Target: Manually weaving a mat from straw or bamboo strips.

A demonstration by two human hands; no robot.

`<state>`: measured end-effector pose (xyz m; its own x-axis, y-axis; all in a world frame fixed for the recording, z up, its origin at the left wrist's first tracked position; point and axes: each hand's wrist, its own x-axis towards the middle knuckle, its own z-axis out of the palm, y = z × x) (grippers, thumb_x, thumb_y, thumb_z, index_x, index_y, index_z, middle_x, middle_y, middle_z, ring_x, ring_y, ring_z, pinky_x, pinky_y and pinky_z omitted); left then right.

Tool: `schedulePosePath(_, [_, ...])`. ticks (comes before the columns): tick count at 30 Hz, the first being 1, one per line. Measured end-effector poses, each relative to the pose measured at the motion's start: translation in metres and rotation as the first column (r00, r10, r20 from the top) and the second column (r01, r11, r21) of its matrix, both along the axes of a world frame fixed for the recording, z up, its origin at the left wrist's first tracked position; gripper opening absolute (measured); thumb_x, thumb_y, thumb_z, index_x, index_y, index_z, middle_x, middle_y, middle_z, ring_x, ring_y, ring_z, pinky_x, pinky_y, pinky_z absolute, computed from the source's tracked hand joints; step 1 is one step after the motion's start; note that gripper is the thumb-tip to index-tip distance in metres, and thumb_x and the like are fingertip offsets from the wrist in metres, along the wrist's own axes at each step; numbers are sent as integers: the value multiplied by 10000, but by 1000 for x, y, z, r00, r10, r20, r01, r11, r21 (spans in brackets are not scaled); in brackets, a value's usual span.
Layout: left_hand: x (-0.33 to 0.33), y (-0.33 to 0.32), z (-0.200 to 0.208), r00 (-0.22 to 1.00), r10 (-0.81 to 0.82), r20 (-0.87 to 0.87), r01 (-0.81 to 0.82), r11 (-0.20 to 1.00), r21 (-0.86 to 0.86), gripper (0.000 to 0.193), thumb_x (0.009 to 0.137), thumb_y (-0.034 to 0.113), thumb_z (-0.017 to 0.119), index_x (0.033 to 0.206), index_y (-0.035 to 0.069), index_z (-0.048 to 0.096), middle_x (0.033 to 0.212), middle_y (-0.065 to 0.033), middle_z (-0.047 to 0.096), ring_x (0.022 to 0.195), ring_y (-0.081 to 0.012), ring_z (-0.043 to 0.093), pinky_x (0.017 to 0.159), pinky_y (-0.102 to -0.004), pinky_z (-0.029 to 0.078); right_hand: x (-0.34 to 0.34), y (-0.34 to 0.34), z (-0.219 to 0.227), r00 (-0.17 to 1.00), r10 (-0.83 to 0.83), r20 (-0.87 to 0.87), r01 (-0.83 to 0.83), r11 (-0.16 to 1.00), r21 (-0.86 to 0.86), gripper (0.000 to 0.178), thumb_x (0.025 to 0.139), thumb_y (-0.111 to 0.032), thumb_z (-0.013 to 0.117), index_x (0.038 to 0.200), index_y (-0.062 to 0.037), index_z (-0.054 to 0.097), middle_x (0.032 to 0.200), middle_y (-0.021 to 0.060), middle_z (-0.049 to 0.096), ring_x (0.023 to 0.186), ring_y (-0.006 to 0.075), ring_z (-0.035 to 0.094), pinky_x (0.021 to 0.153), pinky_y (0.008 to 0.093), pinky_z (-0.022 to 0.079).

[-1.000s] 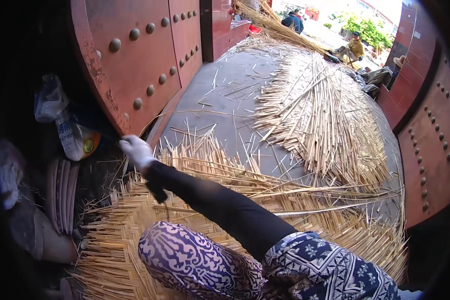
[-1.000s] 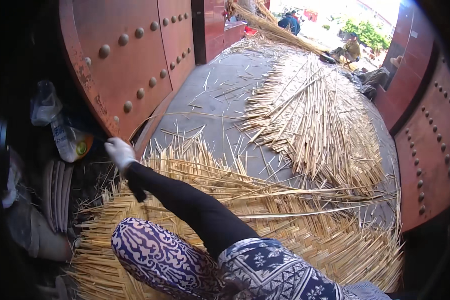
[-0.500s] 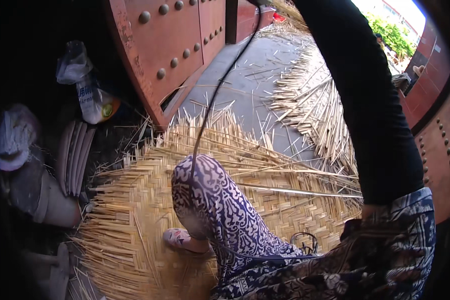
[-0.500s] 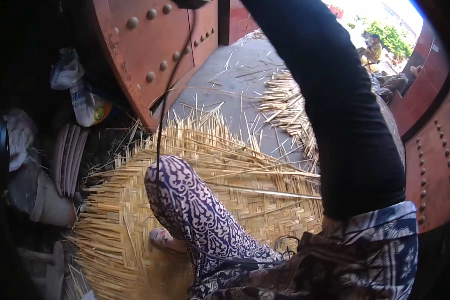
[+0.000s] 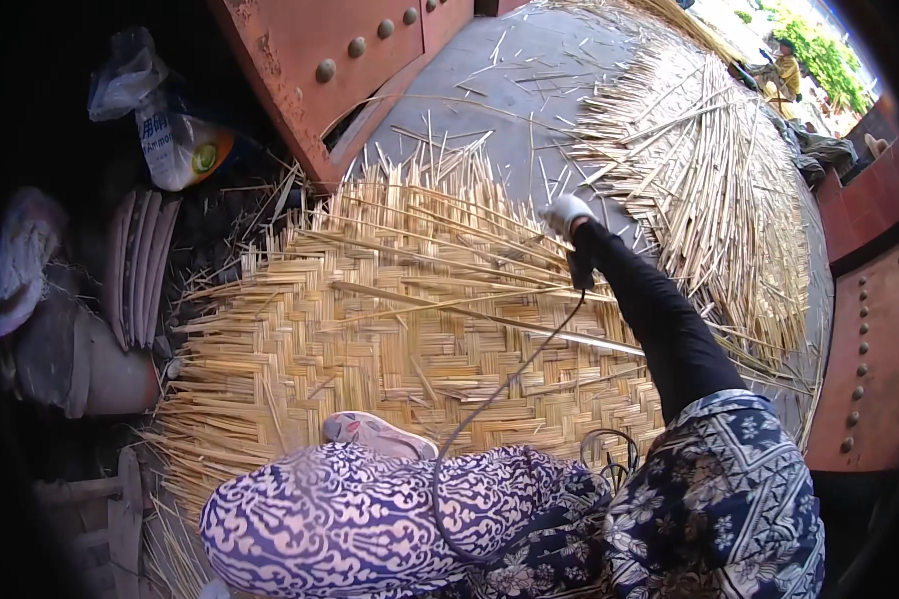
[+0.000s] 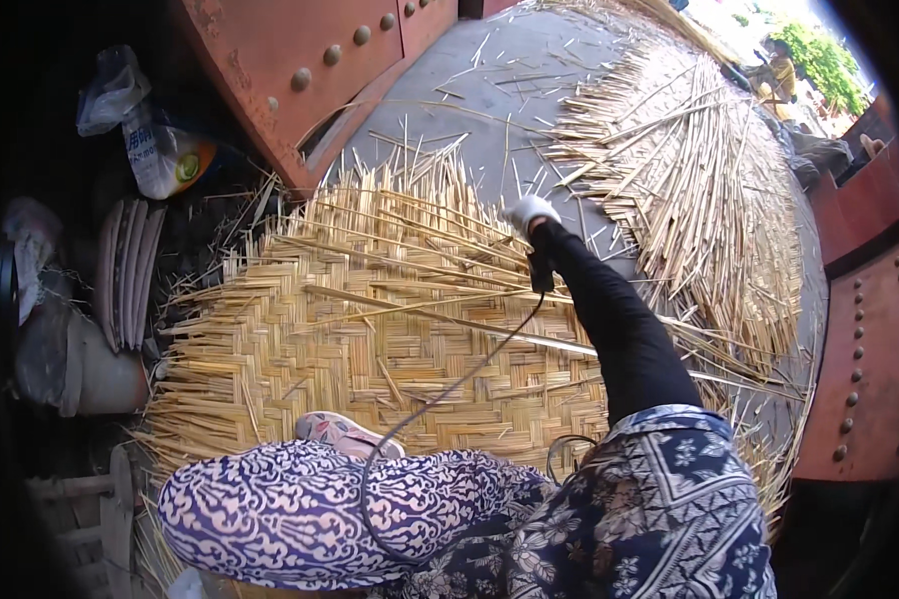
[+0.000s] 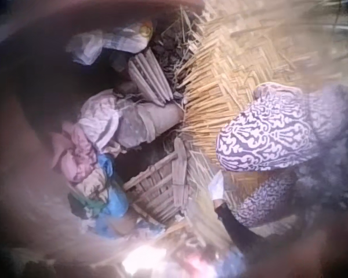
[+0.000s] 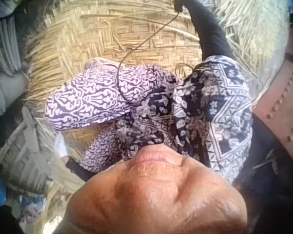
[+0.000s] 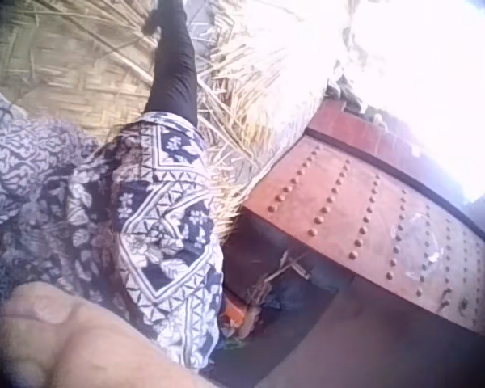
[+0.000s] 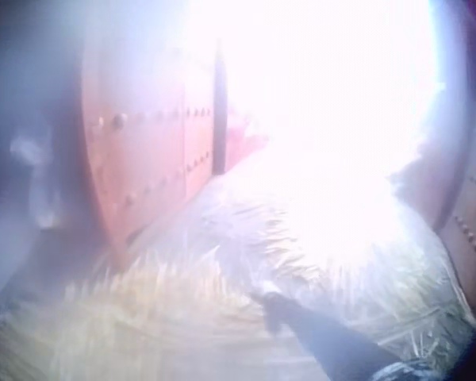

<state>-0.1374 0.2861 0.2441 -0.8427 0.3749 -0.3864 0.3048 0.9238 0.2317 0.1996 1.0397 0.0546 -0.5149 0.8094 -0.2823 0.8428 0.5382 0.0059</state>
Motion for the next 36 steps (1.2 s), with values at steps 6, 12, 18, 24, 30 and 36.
schedulePosePath(6, [12, 0, 0, 1000, 21, 7, -20, 994, -106, 293, 816, 159, 500, 1051, -11, 546, 1021, -102, 592, 947, -192, 547, 843, -280, 406, -14, -60, -46, 913, -359, -193, 366, 930, 5, 433, 710, -508, 538, 765, -96, 656, 780, 120, 625, 740, 284, 602, 648, 379, 464])
schedulePosePath(12, [14, 2, 0, 999, 21, 40, -13, 982, -188, 294, 822, 171, 491, 1044, -12, 547, 1013, -102, 594, 937, -196, 551, 834, -285, 411, -5, -55, -44, 862, 41, -505, 131, 945, 299, 150, 730, -260, 599, 760, -119, 637, 751, 101, 613, 712, 273, 589, 635, 356, 453])
schedulePosePath(18, [-23, 10, -32, 874, 168, 456, -276, 944, 182, 267, 830, 216, 451, 979, 31, 574, 918, -87, 613, 848, -227, 573, 763, -338, 438, -20, -73, 27, 588, -511, -627, -113, 715, -690, 254, 788, -233, 579, 951, -39, 564, 645, 46, 576, 547, 128, 545, 495, 250, 432])
schedulePosePath(24, [-16, 121, -2, 796, 30, 604, -368, 817, 444, 485, 817, 342, 490, 1181, 50, 359, 1118, -125, 470, 1041, -258, 429, 855, -377, 374, -83, -133, 94, 604, -266, -752, -316, 786, -532, 503, 776, -35, 517, 1248, -109, 361, 765, 34, 565, 607, 93, 529, 555, 216, 463])
schedulePosePath(30, [-10, 204, -5, 719, -433, 543, -266, 551, 791, 753, 779, 429, 549, 1314, 30, 200, 1283, -144, 351, 1174, -283, 337, 932, -379, 314, -185, -294, 146, 165, 508, -846, -722, 646, 247, 454, 724, -81, 464, 1171, -40, 403, 743, 83, 583, 615, 245, 590, 512, 336, 473])
schedulePosePath(36, [-30, 204, 2, 859, -356, 368, -325, 174, 929, 499, 857, 265, 475, 1265, 32, 307, 1035, -87, 478, 1013, -198, 442, 930, -354, 348, -217, -356, 146, 68, 671, -738, -776, 501, 383, 527, 647, -112, 569, 1149, -60, 417, 724, 61, 551, 681, 222, 569, 581, 323, 436])
